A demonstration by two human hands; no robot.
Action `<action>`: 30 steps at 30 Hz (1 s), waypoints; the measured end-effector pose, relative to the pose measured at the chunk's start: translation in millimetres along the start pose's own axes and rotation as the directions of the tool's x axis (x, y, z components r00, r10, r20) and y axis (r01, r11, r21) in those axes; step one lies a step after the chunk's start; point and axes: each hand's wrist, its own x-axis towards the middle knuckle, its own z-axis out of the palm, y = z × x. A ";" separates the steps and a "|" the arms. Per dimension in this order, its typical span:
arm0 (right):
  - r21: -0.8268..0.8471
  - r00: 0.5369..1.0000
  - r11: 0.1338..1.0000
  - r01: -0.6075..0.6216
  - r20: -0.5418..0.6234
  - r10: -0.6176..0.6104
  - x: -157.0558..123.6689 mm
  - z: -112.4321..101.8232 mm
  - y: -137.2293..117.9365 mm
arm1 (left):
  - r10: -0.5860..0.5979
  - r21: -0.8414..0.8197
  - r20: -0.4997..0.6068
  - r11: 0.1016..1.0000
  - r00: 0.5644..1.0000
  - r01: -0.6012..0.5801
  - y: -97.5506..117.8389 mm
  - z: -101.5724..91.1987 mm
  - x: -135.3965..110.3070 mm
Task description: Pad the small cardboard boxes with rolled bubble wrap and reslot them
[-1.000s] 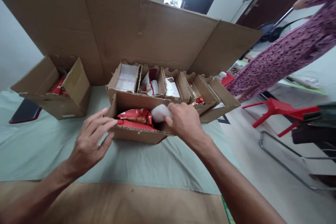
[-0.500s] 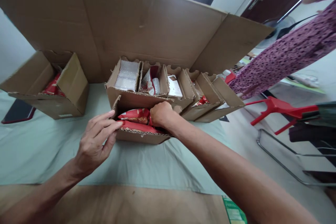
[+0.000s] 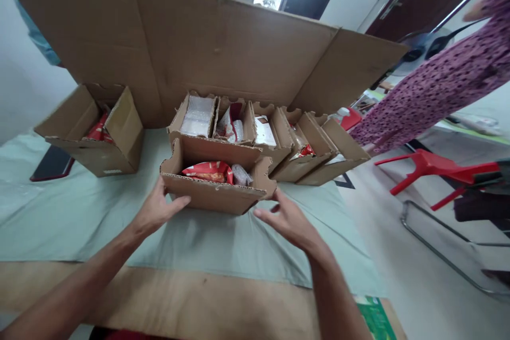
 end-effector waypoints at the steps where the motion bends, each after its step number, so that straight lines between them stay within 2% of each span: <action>1: 0.064 1.000 0.998 -0.011 -0.014 0.012 2.1 19.7 0.9 | -0.022 -0.038 -0.002 0.999 1.000 0.022 -0.7 5.7 2.0; 2: 0.089 0.997 0.995 -0.044 -0.053 0.049 2.4 35.7 -0.2 | -0.043 -0.068 -0.017 0.997 0.999 0.042 0.3 10.6 1.8; 4: 0.071 0.986 0.992 -0.103 -0.126 0.111 -6.7 54.0 -5.3 | -0.056 -0.101 -0.044 0.994 0.997 0.051 5.8 16.2 -8.4; 5: 0.041 0.981 0.993 -0.112 -0.154 0.117 -16.4 57.0 -8.2 | -0.048 -0.110 -0.054 0.993 0.997 0.042 9.5 16.3 -18.9; 7: -0.007 0.982 0.999 -0.053 -0.184 0.051 -40.6 56.5 -14.8 | -0.042 -0.129 -0.069 0.991 0.997 0.033 16.4 10.0 -48.9; 10: -0.037 0.964 0.992 0.118 -0.235 -0.123 -64.6 59.2 -35.7 | -0.131 -0.121 -0.117 0.986 0.984 0.117 22.5 -19.1 -98.2; 13: -0.019 0.947 0.965 0.263 -0.189 -0.262 -49.3 75.9 -74.0 | -0.328 -0.099 -0.260 0.945 0.908 0.312 27.9 -64.9 -120.4; 15: 0.007 0.941 0.949 0.315 -0.137 -0.311 -26.0 86.1 -97.0 | -0.360 -0.124 -0.343 0.933 0.867 0.338 34.7 -89.8 -114.5; 16: 0.019 0.938 0.945 0.327 -0.125 -0.323 -16.3 88.7 -104.0 | -0.343 -0.134 -0.369 0.939 0.864 0.316 38.6 -96.7 -108.4; 18: 0.023 0.941 0.948 0.317 -0.128 -0.312 -9.8 88.9 -106.0 | -0.295 -0.148 -0.381 0.955 0.876 0.257 44.7 -98.3 -97.3; 20: -0.001 0.950 0.963 0.271 -0.159 -0.268 -23.7 85.9 -93.9 | -0.263 -0.154 -0.324 0.963 0.909 0.223 45.6 -87.9 -93.5; 23: -0.060 0.949 0.980 0.190 -0.246 -0.199 -64.7 90.0 -67.2 | -0.250 -0.209 -0.173 0.954 0.953 0.212 35.4 -70.5 -96.7; 26: -0.055 0.933 0.983 0.177 -0.309 -0.185 -94.7 117.4 -58.1 | -0.241 -0.298 -0.119 0.934 0.963 0.197 16.6 -74.2 -87.3; 30: 0.020 0.916 0.964 0.265 -0.319 -0.245 -99.4 171.9 -74.6 | -0.216 -0.325 -0.124 0.931 0.968 0.167 -6.9 -107.8 -39.2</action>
